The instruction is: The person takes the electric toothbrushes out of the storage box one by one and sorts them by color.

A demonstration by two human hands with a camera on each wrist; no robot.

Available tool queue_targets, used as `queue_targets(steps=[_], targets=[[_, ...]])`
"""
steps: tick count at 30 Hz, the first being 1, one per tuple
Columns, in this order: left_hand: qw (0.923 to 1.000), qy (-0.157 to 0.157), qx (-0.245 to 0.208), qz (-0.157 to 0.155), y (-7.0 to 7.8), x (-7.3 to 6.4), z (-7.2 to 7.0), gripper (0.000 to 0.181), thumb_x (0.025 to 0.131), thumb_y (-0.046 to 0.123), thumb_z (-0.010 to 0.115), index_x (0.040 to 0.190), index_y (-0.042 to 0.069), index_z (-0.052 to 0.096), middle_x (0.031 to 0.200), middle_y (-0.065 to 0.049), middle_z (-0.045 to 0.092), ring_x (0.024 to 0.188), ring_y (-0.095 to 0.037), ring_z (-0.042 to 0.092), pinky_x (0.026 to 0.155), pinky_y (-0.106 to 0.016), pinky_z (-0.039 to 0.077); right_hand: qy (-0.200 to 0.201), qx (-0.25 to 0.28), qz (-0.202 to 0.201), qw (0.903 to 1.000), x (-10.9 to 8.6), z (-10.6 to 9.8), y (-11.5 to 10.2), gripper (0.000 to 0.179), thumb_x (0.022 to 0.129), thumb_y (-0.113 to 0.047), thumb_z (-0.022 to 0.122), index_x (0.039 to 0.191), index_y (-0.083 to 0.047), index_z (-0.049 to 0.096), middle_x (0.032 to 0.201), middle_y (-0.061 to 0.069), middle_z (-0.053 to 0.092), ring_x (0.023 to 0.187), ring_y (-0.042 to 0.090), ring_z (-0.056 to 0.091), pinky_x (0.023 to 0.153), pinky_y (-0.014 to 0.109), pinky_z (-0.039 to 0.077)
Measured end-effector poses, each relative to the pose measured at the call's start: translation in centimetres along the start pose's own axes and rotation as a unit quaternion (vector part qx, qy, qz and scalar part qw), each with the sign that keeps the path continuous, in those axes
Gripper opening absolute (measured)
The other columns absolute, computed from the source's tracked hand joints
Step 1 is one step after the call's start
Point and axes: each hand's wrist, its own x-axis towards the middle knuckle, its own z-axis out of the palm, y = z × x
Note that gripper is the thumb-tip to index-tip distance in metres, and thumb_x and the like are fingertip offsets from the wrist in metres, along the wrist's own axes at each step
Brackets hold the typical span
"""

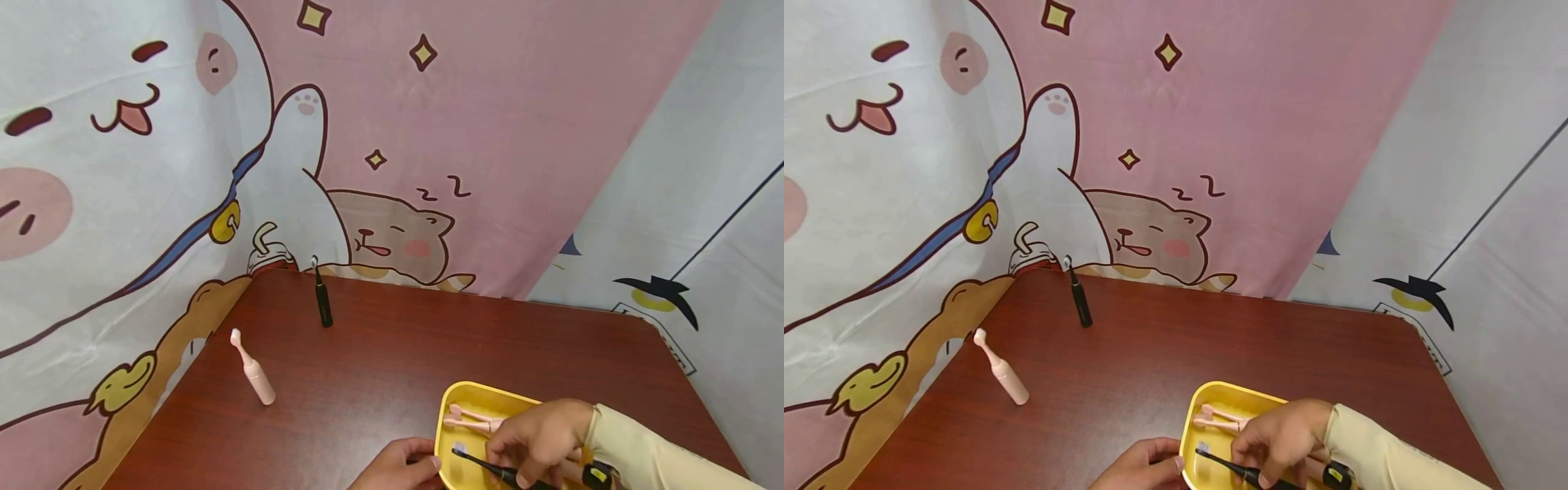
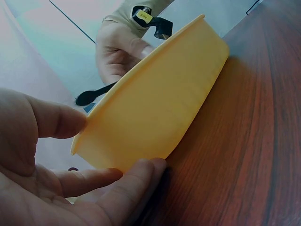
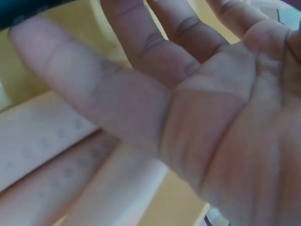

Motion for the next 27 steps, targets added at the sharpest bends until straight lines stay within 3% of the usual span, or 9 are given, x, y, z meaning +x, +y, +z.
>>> queue_targets(steps=[5,11,17,21,27], targets=[[0.9999,0.001,-0.002,0.010,-0.1,-0.1,0.0,0.034,0.096,0.016,0.062,0.122,-0.005,0.061,0.105,-0.012,0.072,0.095,-0.025,0.071,0.081,-0.035,0.059,0.009,0.005,-0.044,0.9990,-0.4,-0.6,-0.8,0.030,0.097,-0.013,0.059,0.126,-0.020,0.059,0.105,-0.007,0.059,0.093,0.009,0.063,0.061,0.029,0.059],[1.0000,0.000,-0.003,0.005,-0.1,0.0,0.0,0.034,0.097,0.018,0.061,0.122,-0.005,0.061,0.105,-0.012,0.072,0.094,-0.025,0.072,0.081,-0.036,0.059,0.041,0.016,-0.108,0.9932,-0.9,-1.1,-2.3,0.026,0.101,-0.018,0.055,0.127,-0.016,0.057,0.111,0.001,0.062,0.097,0.011,0.060,0.073,0.032,0.059],[1.0000,-0.001,0.007,0.006,0.1,0.0,-0.2,0.033,0.097,0.018,0.060,0.121,-0.005,0.062,0.104,-0.012,0.072,0.093,-0.022,0.071,0.080,-0.034,0.059,0.067,0.040,-0.198,0.9771,-1.4,-1.9,-4.9,0.028,0.103,-0.019,0.051,0.129,-0.010,0.055,0.122,0.015,0.063,0.109,0.023,0.062,0.079,0.044,0.060],[0.9999,-0.007,0.003,-0.012,0.2,0.0,-0.4,0.033,0.098,0.019,0.060,0.122,-0.005,0.062,0.105,-0.012,0.072,0.094,-0.021,0.071,0.081,-0.035,0.059,0.122,0.010,-0.246,0.9616,-1.3,-2.3,-6.4,0.029,0.103,-0.013,0.051,0.131,-0.011,0.056,0.118,0.015,0.066,0.106,0.027,0.064,0.081,0.045,0.059],[0.9995,-0.015,0.004,-0.027,0.2,0.1,-0.5,0.034,0.099,0.020,0.059,0.123,-0.004,0.061,0.105,-0.012,0.073,0.095,-0.022,0.071,0.083,-0.037,0.058,0.194,-0.029,-0.273,0.9420,-0.6,-3.1,-8.2,0.031,0.101,-0.013,0.055,0.132,-0.015,0.057,0.116,0.014,0.067,0.106,0.035,0.065,0.079,0.049,0.058]])
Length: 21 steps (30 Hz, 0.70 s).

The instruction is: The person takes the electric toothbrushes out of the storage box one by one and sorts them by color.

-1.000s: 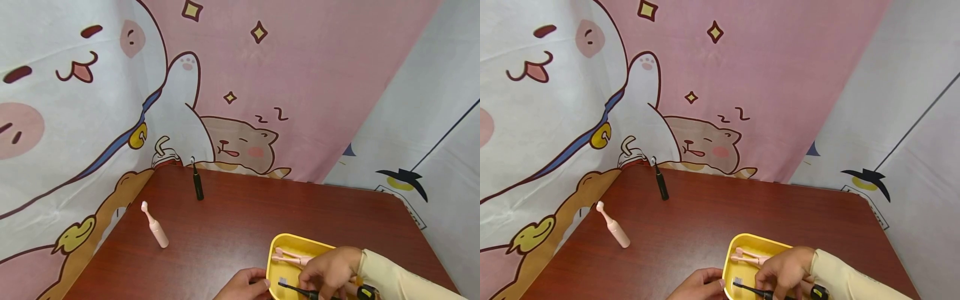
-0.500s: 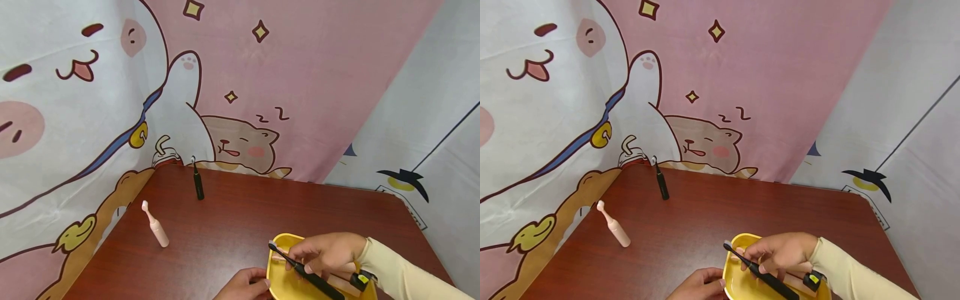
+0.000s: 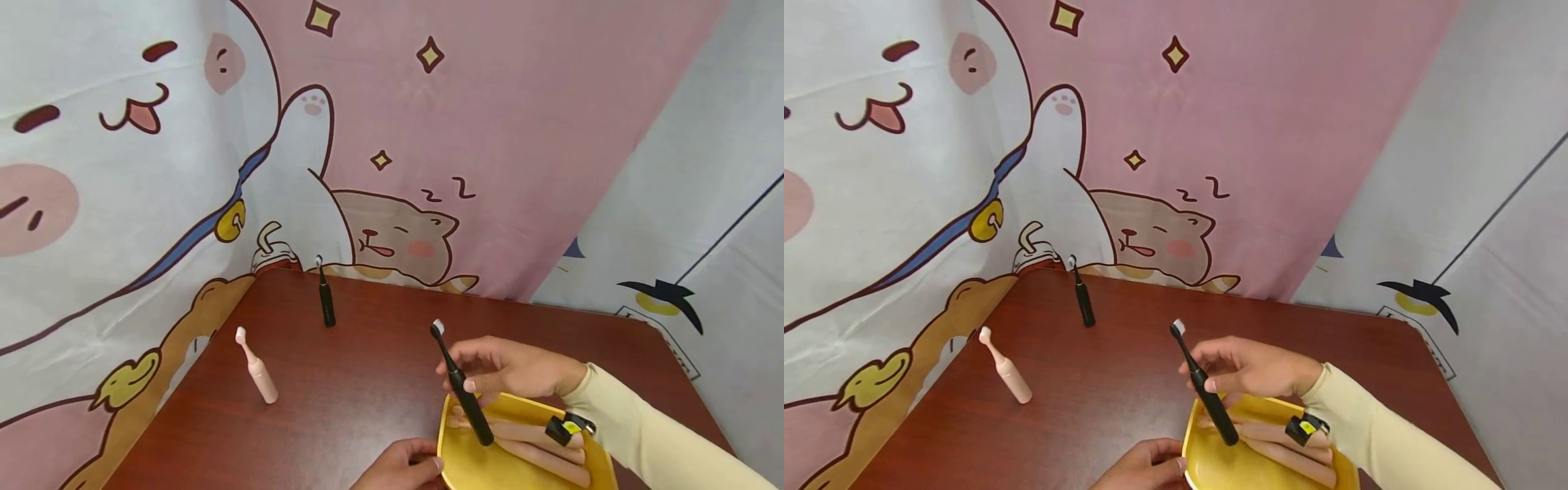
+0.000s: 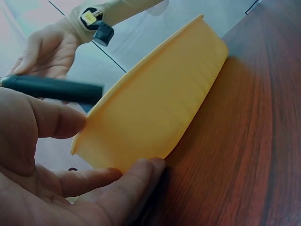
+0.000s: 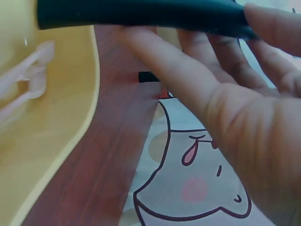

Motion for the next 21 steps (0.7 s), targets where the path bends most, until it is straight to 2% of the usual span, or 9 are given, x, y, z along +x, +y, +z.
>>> queue_targets(steps=[6,10,17,21], targets=[[0.9998,0.014,0.008,0.009,0.1,-0.1,-0.1,0.032,0.099,0.020,0.060,0.121,-0.003,0.063,0.104,-0.010,0.072,0.094,-0.020,0.070,0.082,-0.035,0.058,0.061,0.027,-0.029,0.9973,2.6,-0.4,-0.7,0.031,0.100,-0.010,0.058,0.130,-0.011,0.057,0.125,0.016,0.063,0.113,0.033,0.064,0.083,0.053,0.057],[0.9998,0.016,0.012,0.006,0.3,-0.2,-0.3,0.031,0.099,0.021,0.060,0.121,-0.001,0.064,0.105,-0.009,0.072,0.094,-0.019,0.070,0.083,-0.036,0.058,0.114,0.015,-0.039,0.9927,4.8,-0.7,-1.0,0.031,0.098,-0.012,0.062,0.129,-0.014,0.058,0.125,0.014,0.062,0.114,0.031,0.064,0.082,0.051,0.058],[0.9996,-0.028,-0.001,-0.006,0.3,-0.2,-0.5,0.036,0.100,0.021,0.058,0.127,-0.002,0.060,0.110,-0.011,0.072,0.099,-0.022,0.071,0.087,-0.039,0.058,0.171,0.033,-0.049,0.9834,8.8,-0.9,-0.8,0.030,0.096,-0.012,0.065,0.126,-0.014,0.059,0.120,0.014,0.063,0.111,0.030,0.064,0.083,0.052,0.057],[0.9992,-0.039,-0.002,-0.010,0.3,-0.1,-0.5,0.036,0.101,0.022,0.058,0.128,-0.001,0.061,0.112,-0.011,0.072,0.101,-0.022,0.070,0.087,-0.040,0.058,0.198,0.030,-0.053,0.9784,11.1,-1.1,-0.7,0.031,0.095,-0.011,0.066,0.125,-0.016,0.060,0.118,0.013,0.063,0.110,0.028,0.064,0.083,0.052,0.057]])
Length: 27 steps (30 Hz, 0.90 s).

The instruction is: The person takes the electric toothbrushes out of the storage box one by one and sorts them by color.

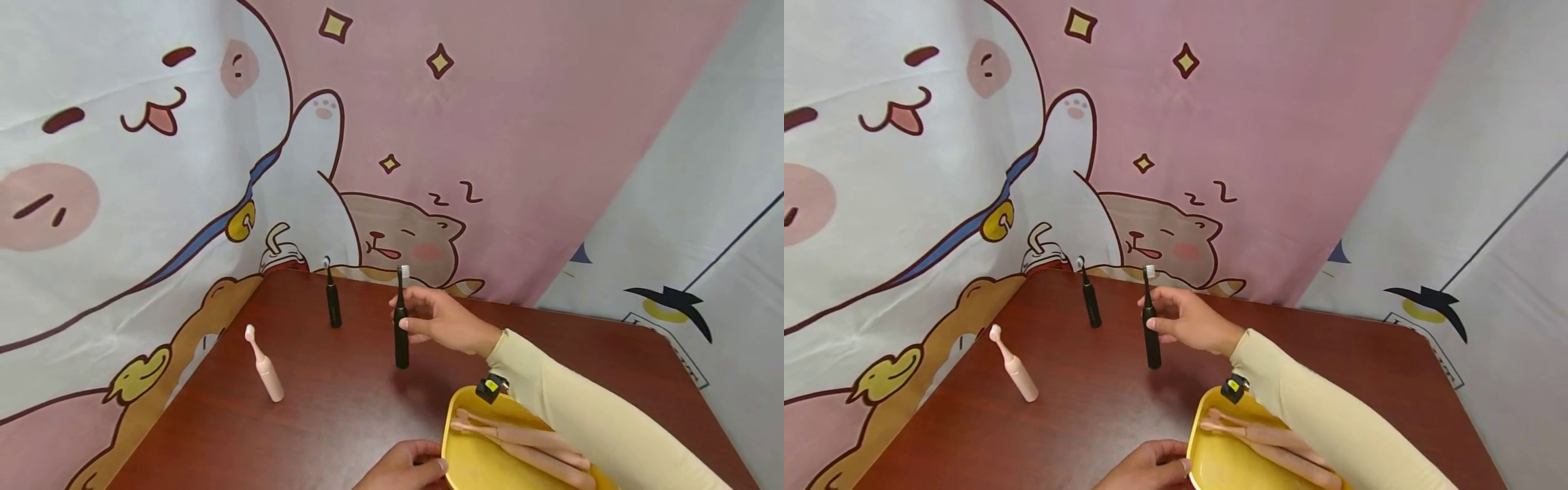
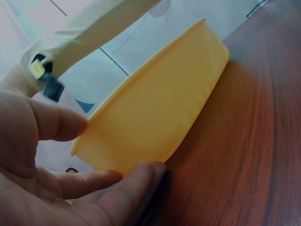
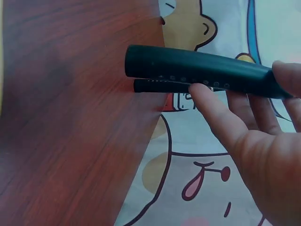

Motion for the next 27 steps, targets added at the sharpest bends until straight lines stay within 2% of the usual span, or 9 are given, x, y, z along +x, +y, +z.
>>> queue_targets(steps=[4,12,16,20,27], targets=[[0.9999,-0.005,-0.009,-0.002,-0.1,0.0,0.0,0.036,0.101,0.021,0.057,0.129,-0.001,0.060,0.114,-0.011,0.071,0.102,-0.023,0.070,0.088,-0.040,0.057,0.026,-0.007,-0.001,0.9996,2.4,0.7,0.5,0.032,0.094,-0.010,0.067,0.124,-0.017,0.061,0.115,0.012,0.064,0.109,0.025,0.065,0.082,0.050,0.058],[0.9996,-0.006,-0.014,0.024,-0.1,-0.2,0.3,0.034,0.101,0.019,0.057,0.126,-0.003,0.061,0.114,-0.014,0.071,0.101,-0.023,0.070,0.087,-0.037,0.058,0.071,-0.017,0.007,0.9973,6.5,1.8,1.9,0.030,0.094,-0.010,0.068,0.122,-0.020,0.062,0.120,0.012,0.062,0.112,0.025,0.064,0.083,0.046,0.059],[0.9993,-0.012,-0.022,0.027,0.0,-0.3,0.2,0.034,0.101,0.019,0.056,0.126,-0.003,0.061,0.114,-0.015,0.071,0.100,-0.022,0.070,0.087,-0.036,0.058,0.092,-0.029,0.009,0.9953,8.4,2.3,2.9,0.030,0.094,-0.010,0.068,0.121,-0.021,0.063,0.116,0.010,0.062,0.110,0.023,0.064,0.081,0.041,0.059],[0.9991,-0.016,-0.024,0.032,0.1,-0.4,0.0,0.033,0.101,0.019,0.056,0.125,-0.003,0.062,0.114,-0.015,0.071,0.100,-0.021,0.070,0.086,-0.034,0.057,0.108,-0.038,-0.001,0.9934,10.1,2.9,3.9,0.030,0.093,-0.008,0.069,0.119,-0.021,0.063,0.111,0.010,0.064,0.105,0.022,0.065,0.080,0.044,0.059],[0.9996,-0.012,0.012,0.020,0.4,-0.3,-0.2,0.030,0.100,0.021,0.057,0.120,-0.001,0.064,0.105,-0.010,0.072,0.089,-0.014,0.068,0.081,-0.030,0.057,0.131,-0.060,0.001,0.9897,12.1,3.5,5.5,0.029,0.092,-0.007,0.069,0.117,-0.019,0.064,0.108,0.008,0.066,0.098,0.020,0.065,0.081,0.041,0.059]])
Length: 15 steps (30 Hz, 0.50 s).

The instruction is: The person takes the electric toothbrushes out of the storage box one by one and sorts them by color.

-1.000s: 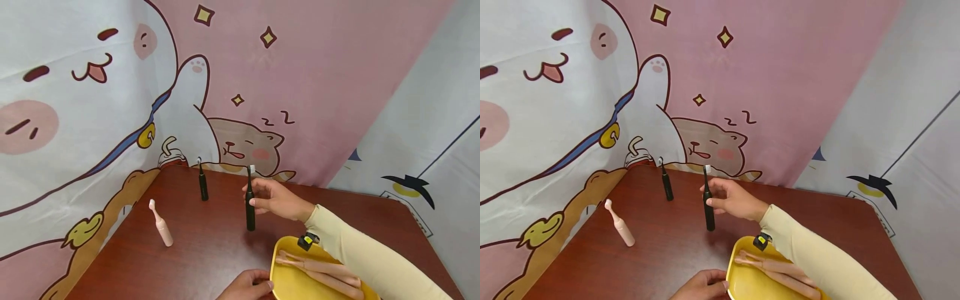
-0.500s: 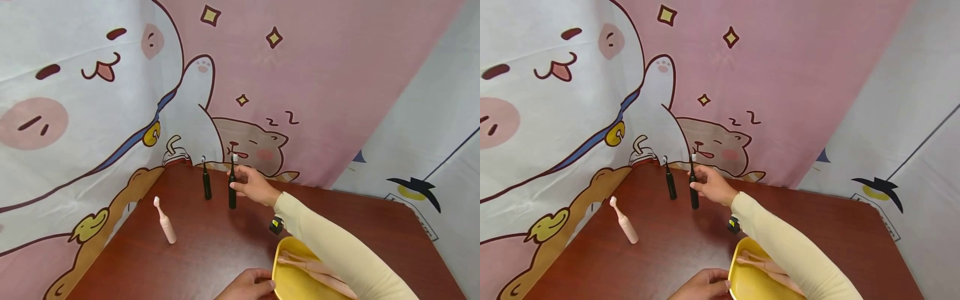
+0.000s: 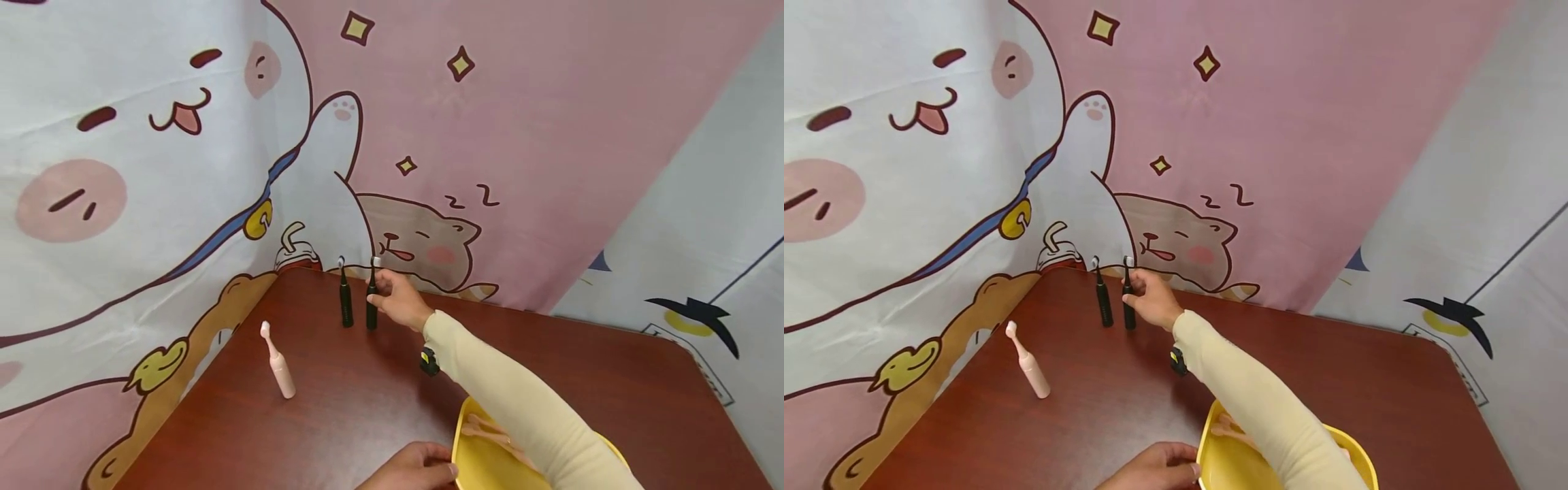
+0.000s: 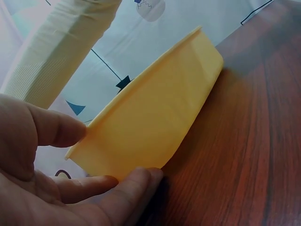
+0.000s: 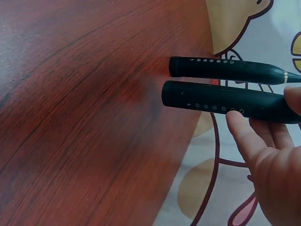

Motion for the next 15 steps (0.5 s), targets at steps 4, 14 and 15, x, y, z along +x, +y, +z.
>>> queue_targets(steps=[4,14,15], targets=[[0.9994,0.017,0.029,-0.005,0.1,0.1,0.0,0.027,0.099,0.021,0.059,0.115,0.000,0.066,0.100,-0.008,0.071,0.084,-0.014,0.066,0.078,-0.030,0.057,0.011,-0.006,0.007,0.9999,0.5,0.4,0.4,0.029,0.091,-0.006,0.070,0.116,-0.019,0.064,0.107,0.007,0.066,0.097,0.020,0.064,0.079,0.039,0.059],[0.9978,0.037,0.052,0.019,0.1,0.2,0.3,0.025,0.098,0.019,0.060,0.110,-0.001,0.067,0.092,-0.004,0.071,0.078,-0.012,0.063,0.072,-0.025,0.054,0.044,-0.044,0.007,0.9980,1.6,1.1,1.0,0.026,0.089,-0.008,0.073,0.112,-0.018,0.066,0.103,0.004,0.067,0.092,0.019,0.063,0.071,0.031,0.055],[0.9976,0.037,0.054,0.023,0.0,0.2,0.3,0.025,0.098,0.019,0.060,0.110,-0.002,0.067,0.091,-0.003,0.071,0.078,-0.012,0.062,0.072,-0.025,0.053,0.046,-0.048,0.007,0.9977,1.7,1.2,1.1,0.026,0.089,-0.008,0.073,0.112,-0.018,0.066,0.103,0.004,0.067,0.092,0.019,0.063,0.071,0.031,0.055]])
